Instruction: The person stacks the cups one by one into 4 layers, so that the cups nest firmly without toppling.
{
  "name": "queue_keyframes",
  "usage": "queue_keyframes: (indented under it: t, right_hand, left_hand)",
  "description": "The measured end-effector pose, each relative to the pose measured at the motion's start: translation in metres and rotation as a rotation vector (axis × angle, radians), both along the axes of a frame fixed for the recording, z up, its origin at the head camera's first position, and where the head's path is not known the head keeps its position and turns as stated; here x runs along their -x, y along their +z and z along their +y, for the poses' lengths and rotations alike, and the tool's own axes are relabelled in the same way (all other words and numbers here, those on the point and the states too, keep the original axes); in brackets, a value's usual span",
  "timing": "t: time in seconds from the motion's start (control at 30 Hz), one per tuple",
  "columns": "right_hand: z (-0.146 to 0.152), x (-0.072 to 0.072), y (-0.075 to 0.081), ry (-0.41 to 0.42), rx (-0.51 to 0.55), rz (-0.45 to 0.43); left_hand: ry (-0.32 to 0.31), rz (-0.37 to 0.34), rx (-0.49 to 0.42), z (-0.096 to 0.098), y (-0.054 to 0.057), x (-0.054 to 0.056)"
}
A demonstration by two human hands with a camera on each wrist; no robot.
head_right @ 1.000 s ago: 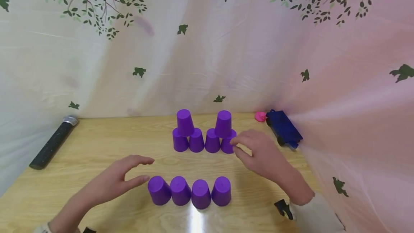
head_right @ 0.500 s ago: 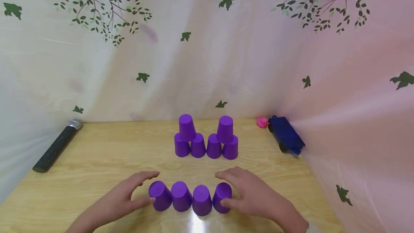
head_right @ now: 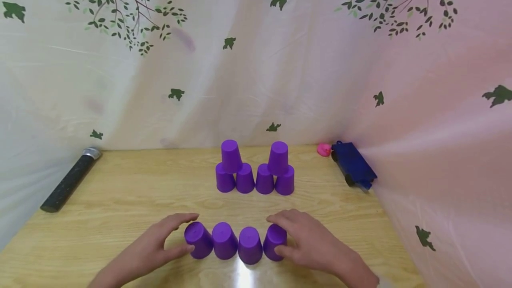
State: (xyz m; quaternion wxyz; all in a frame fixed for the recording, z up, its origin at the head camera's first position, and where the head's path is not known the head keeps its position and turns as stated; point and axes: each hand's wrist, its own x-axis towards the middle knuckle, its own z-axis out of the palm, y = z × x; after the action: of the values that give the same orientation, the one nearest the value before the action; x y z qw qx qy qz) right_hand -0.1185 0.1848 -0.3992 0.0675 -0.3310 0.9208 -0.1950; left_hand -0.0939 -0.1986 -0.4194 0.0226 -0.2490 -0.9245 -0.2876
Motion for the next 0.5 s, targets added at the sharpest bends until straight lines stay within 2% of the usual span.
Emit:
queue_keyframes:
  t: [0.23, 0.5]
  right_hand:
    - [0.000, 0.000, -0.005, -0.027, 0.022, 0.000]
    - [0.003, 0.002, -0.012, -0.069, 0.069, -0.089]
  left_hand:
    - [-0.010, 0.056, -0.003, 0.001, -0.003, 0.001]
    - [-0.046, 0.108, -0.045, 0.003, -0.011, 0.004]
